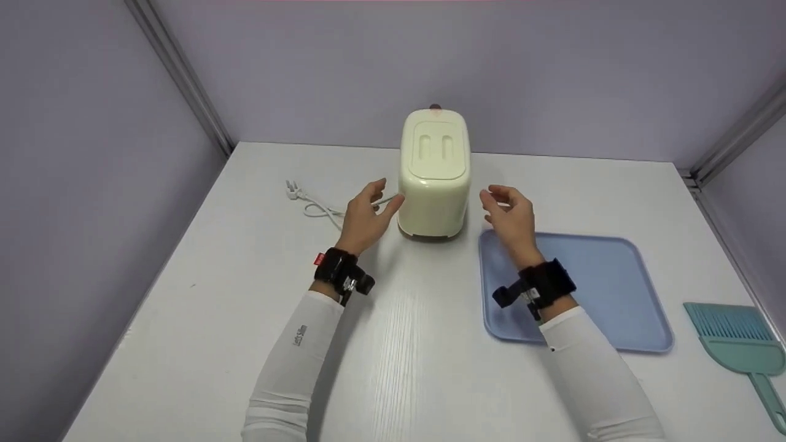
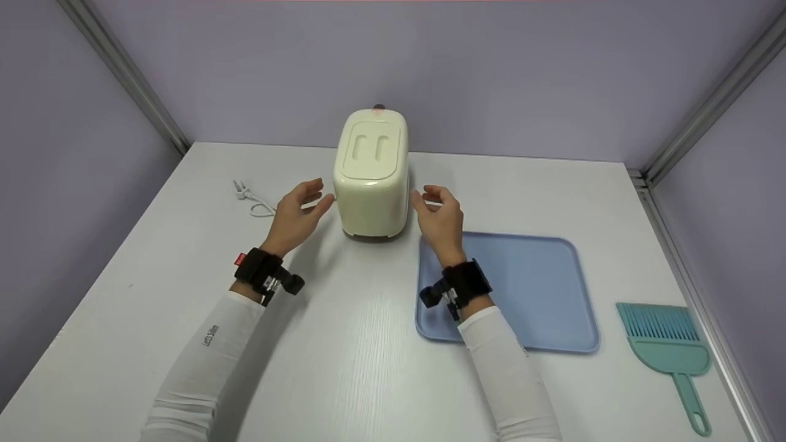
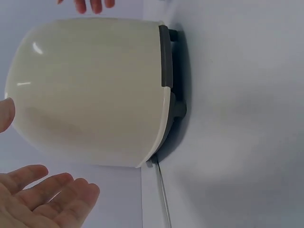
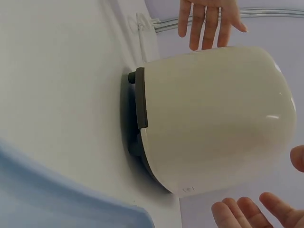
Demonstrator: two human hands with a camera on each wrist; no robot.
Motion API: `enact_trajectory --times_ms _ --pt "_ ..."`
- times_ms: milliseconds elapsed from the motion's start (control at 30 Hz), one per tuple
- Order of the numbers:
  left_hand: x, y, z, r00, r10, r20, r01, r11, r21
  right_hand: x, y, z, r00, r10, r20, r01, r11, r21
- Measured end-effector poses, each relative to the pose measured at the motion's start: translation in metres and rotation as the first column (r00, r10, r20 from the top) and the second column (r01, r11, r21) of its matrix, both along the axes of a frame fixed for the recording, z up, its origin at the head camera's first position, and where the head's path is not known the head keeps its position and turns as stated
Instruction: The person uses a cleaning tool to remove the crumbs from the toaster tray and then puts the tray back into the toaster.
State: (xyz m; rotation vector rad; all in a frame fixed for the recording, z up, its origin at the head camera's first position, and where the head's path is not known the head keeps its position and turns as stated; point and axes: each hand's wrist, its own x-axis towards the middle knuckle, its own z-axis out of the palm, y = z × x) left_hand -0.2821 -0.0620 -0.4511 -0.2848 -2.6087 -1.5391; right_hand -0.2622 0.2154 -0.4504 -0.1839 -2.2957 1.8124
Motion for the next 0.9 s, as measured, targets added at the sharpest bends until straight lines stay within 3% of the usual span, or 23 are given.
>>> enact_trajectory --times_ms 333,533,733,900 --pt "-0.012 0.022 0.014 1.0 -0.003 0.005 0.002 0.997 0.074 -0.021 -0.028 0.009 0.995 -0.01 0.102 0.025 0.988 -0.152" --pt "-0.018 0.033 0.021 0.999 -0.03 -0.036 0.033 0.997 0.072 -0.023 -0.036 0.01 0.985 0.074 0.156 -0.028 0.961 -0.276" --pt "-0.021 0.039 0.023 0.998 -0.03 -0.051 0.032 0.999 0.032 -0.024 -0.038 0.002 0.952 0.181 0.248 -0.106 0.951 -0.289" --pt "-0.02 0.039 0.023 0.999 -0.022 -0.024 0.023 0.999 0.034 -0.024 -0.037 -0.002 0.936 0.216 0.277 -0.129 0.945 -0.301"
